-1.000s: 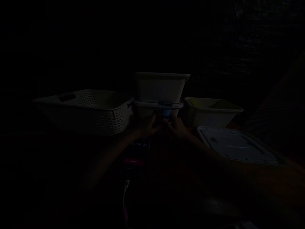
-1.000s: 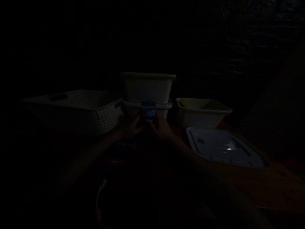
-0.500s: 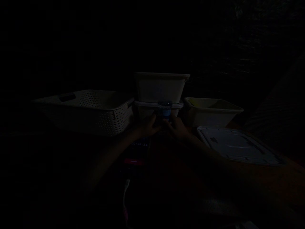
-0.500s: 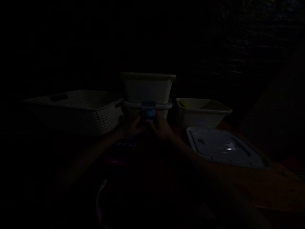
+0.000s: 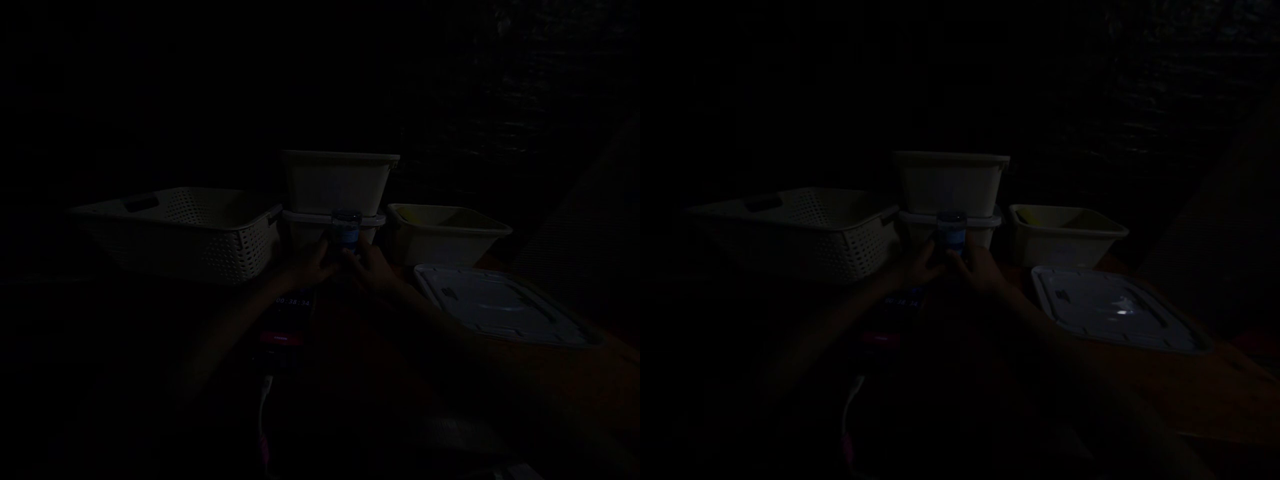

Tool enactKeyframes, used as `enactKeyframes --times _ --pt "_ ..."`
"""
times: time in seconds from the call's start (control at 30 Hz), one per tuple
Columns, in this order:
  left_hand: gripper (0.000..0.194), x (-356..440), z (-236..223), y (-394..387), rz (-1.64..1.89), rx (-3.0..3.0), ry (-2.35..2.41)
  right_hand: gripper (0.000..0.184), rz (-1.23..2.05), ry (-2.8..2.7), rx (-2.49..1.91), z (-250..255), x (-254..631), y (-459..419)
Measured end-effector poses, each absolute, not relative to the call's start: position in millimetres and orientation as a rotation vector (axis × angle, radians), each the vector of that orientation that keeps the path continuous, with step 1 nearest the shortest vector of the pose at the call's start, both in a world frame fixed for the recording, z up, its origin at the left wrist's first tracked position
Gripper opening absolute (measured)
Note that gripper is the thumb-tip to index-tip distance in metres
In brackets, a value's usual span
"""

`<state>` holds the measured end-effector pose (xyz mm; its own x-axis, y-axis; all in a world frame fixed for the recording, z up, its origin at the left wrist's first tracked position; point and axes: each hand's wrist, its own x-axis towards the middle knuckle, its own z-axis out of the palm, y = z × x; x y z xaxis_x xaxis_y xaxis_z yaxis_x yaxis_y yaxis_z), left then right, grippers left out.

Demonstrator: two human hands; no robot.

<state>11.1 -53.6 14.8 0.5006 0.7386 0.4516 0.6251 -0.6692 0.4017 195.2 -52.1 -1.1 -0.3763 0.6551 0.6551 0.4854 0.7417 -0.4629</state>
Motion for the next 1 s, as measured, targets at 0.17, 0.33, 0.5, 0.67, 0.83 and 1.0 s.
enactKeyframes --times 0.17,0.33,0.5,0.67,0.83,1.0 --pt "0.051 11.5 16.3 -54.9 0.909 2.538 1.166 0.044 0.236 -2.042 -0.886 -1.3 194.7 -51.8" --pt "0.052 11.5 16.1 -54.2 0.892 2.553 1.172 0.044 0.222 -2.047 -0.896 -1.0 194.7 -52.1" --pt "0.052 11.3 13.6 -51.1 0.891 2.569 1.171 0.044 0.230 -2.048 -0.897 -2.4 195.0 -50.4" --pt "0.051 10.7 12.8 -50.3 0.932 2.607 1.157 0.044 0.235 -2.045 -0.872 -2.9 195.2 -50.3" --pt "0.051 10.6 13.3 -50.7 0.942 2.587 1.103 0.046 0.245 -2.040 -0.877 -2.1 195.0 -51.1" --pt "0.052 11.1 13.6 -51.3 0.952 2.562 1.103 0.046 0.255 -2.043 -0.919 -1.6 194.5 -51.9"
